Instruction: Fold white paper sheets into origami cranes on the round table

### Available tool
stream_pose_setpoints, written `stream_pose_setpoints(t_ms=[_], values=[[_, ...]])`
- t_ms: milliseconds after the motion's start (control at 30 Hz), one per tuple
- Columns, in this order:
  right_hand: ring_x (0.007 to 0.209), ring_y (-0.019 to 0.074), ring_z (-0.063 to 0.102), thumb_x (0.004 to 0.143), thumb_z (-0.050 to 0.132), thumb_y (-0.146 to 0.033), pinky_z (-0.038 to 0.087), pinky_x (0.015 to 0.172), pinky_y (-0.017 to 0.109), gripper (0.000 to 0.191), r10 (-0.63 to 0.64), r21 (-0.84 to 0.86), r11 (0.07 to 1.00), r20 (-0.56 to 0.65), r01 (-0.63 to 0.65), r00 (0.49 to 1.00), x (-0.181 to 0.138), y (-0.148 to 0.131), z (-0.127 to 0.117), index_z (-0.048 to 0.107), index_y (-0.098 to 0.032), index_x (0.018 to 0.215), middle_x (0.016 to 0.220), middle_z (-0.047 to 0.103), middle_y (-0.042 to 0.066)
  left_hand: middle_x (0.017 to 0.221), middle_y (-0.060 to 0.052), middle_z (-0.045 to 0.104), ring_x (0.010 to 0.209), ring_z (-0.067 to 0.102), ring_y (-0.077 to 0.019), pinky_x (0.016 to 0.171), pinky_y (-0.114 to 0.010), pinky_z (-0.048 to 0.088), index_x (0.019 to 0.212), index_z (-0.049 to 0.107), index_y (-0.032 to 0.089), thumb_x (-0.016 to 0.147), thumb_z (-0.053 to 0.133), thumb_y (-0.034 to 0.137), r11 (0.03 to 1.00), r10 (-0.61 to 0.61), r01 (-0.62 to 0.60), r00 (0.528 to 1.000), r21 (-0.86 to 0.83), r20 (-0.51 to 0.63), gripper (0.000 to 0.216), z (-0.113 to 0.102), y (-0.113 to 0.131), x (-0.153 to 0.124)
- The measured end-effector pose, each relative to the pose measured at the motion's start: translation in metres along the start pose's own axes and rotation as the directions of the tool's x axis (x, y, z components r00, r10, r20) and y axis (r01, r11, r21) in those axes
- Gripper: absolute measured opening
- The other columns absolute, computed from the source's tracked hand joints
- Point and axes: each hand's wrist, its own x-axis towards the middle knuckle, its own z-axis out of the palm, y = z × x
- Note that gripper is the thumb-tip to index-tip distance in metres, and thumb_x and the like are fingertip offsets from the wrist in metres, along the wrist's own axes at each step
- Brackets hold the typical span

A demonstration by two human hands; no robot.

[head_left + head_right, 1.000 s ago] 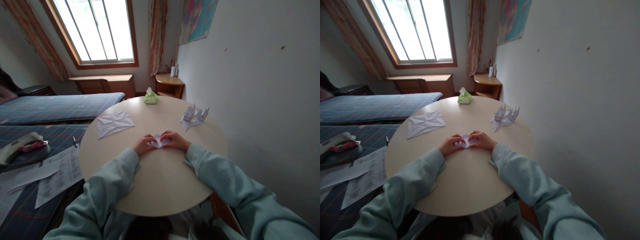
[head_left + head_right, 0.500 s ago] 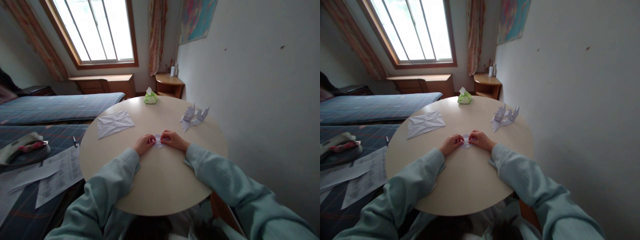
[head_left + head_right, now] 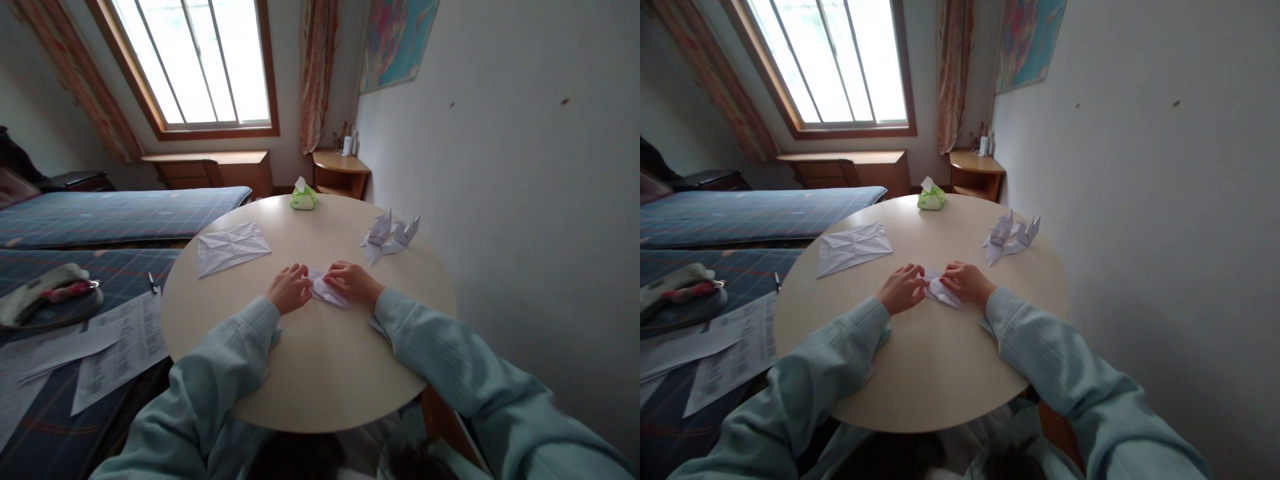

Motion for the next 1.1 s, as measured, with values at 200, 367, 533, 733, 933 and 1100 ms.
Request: stream_pose_setpoints(t_ms=[200, 367, 533, 733, 933, 1100], values=[[0.057, 0.0107, 0.048, 0.076, 0.050, -0.027, 0.037, 0.053, 0.022, 0.019, 0.047, 0.211, 0.977, -0.011, -0.043, 0.999, -0.002, 0.001, 0.005, 0.065, -0.015, 0.074, 0.065, 0.058, 0.003, 0.094, -0.007, 0.056, 0.085, 0.049, -0.0186, 0.075, -0.031, 0.040, 0.100, 0.061, 0.024, 0.076, 0.050, 0.036, 0.986, -0.070, 0.074, 0.997, -0.151, 0.030, 0.029, 0.015, -0.012, 0.000], [0.084, 0.0155, 0.054, 0.075, 0.053, -0.028, 0.041, 0.078, 0.029, 0.017, -0.005, 0.345, 0.938, -0.050, 0.022, 0.999, -0.001, 0.005, -0.002, 0.064, -0.017, 0.081, 0.087, 0.062, 0.007, 0.099, -0.003, 0.062, 0.090, 0.053, -0.0160, 0.081, -0.028, 0.040, 0.096, 0.063, 0.026, 0.078, 0.046, 0.017, 0.935, 0.067, -0.048, 0.997, -0.351, 0.041, 0.026, 0.022, -0.020, 0.005], [0.092, 0.0170, 0.053, 0.063, 0.066, -0.035, 0.038, 0.086, 0.031, 0.025, -0.115, 0.372, 0.927, 0.134, 0.058, 0.984, -0.003, 0.011, -0.003, 0.065, -0.018, 0.082, 0.095, 0.062, 0.006, 0.092, -0.005, 0.064, 0.086, 0.055, -0.0146, 0.079, -0.026, 0.042, 0.085, 0.066, 0.018, 0.076, 0.042, 0.006, 0.919, 0.103, -0.084, 0.994, -0.384, 0.029, 0.029, 0.020, -0.016, 0.006], [0.091, 0.0157, 0.053, 0.068, 0.062, -0.035, 0.040, 0.084, 0.030, 0.018, -0.080, 0.352, 0.935, 0.121, 0.033, 0.989, -0.004, 0.012, 0.000, 0.066, -0.018, 0.075, 0.095, 0.062, 0.005, 0.097, -0.006, 0.063, 0.089, 0.055, -0.0159, 0.081, -0.027, 0.042, 0.090, 0.065, 0.018, 0.073, 0.054, 0.034, 0.891, 0.092, -0.065, 0.995, -0.449, 0.039, 0.026, 0.012, -0.012, 0.001], [0.086, 0.0147, 0.054, 0.073, 0.056, -0.029, 0.042, 0.080, 0.030, 0.015, -0.056, 0.324, 0.946, 0.077, 0.028, 0.995, -0.003, 0.008, 0.003, 0.063, -0.016, 0.070, 0.089, 0.063, 0.006, 0.093, -0.006, 0.064, 0.086, 0.056, -0.0147, 0.080, -0.027, 0.042, 0.085, 0.066, 0.019, 0.076, 0.053, 0.029, 0.883, 0.020, -0.002, 0.999, -0.469, 0.034, 0.020, 0.018, -0.012, 0.003], [0.084, 0.0138, 0.054, 0.070, 0.057, -0.021, 0.044, 0.077, 0.028, 0.015, -0.076, 0.276, 0.959, 0.017, 0.068, 0.997, -0.003, 0.005, 0.005, 0.060, -0.015, 0.083, 0.093, 0.058, 0.007, 0.093, -0.004, 0.064, 0.087, 0.056, -0.0149, 0.078, -0.026, 0.044, 0.092, 0.064, 0.021, 0.075, 0.054, 0.025, 0.916, -0.065, 0.076, 0.997, -0.394, 0.041, 0.020, 0.018, -0.007, 0.003]])
